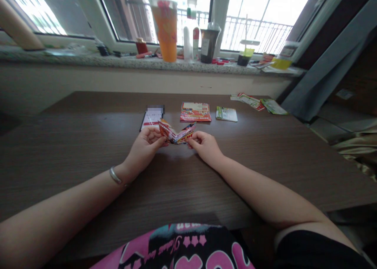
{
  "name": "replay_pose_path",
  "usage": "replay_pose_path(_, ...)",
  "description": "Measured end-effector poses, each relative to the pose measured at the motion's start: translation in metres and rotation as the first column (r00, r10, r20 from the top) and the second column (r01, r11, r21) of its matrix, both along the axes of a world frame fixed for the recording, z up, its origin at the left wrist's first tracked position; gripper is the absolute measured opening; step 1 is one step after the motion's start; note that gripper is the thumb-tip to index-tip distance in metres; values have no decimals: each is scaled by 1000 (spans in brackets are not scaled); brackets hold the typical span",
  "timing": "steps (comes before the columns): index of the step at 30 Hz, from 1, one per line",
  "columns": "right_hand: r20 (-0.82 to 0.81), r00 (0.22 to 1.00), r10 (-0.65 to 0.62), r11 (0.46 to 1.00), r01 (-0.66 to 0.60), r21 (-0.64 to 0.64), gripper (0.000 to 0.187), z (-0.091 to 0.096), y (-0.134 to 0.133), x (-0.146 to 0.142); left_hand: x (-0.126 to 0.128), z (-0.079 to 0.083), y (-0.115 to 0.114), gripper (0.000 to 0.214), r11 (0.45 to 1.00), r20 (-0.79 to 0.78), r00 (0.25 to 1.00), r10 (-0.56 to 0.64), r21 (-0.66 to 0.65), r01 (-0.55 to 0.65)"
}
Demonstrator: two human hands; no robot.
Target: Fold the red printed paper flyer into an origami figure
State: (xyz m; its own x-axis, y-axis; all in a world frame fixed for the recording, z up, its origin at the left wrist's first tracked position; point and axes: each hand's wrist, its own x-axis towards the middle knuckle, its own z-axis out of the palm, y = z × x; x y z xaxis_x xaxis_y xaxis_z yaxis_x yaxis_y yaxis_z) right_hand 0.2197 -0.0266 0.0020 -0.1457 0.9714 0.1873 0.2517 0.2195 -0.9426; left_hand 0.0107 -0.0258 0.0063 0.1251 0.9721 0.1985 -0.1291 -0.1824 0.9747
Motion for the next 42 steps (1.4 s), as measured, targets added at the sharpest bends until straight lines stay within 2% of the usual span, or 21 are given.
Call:
replay_pose_path(4,89,996,-20,997,13,75,22,-1,0,0,0,0,0,34,1000,-12,1000,-18,6,18)
replay_pose_path(7,44,999,-24,997,20,78,22,-1,-1,-1,1,0,-1,34,998,-3,998,-67,-7,67)
replay_pose_path(17,-298,955,-8,985,-44,-167,46,7,-3,-12,5,1,-6,39,991,7,994,-113,-73,113)
replay_pose_path(26,-421,907,-14,966,-96,-239,51,5,-3,-17,9,-1,-8,36,983,22,990,-142,-118,144)
replay_pose_path(34,-411,911,-29,956,-94,-277,42,5,-5,-19,10,1,-10,35,967,26,989,-149,-204,151)
replay_pose_path(42,-383,923,-26,953,-92,-288,49,3,-6,-19,12,1,-9,39,968,22,992,-128,-215,130)
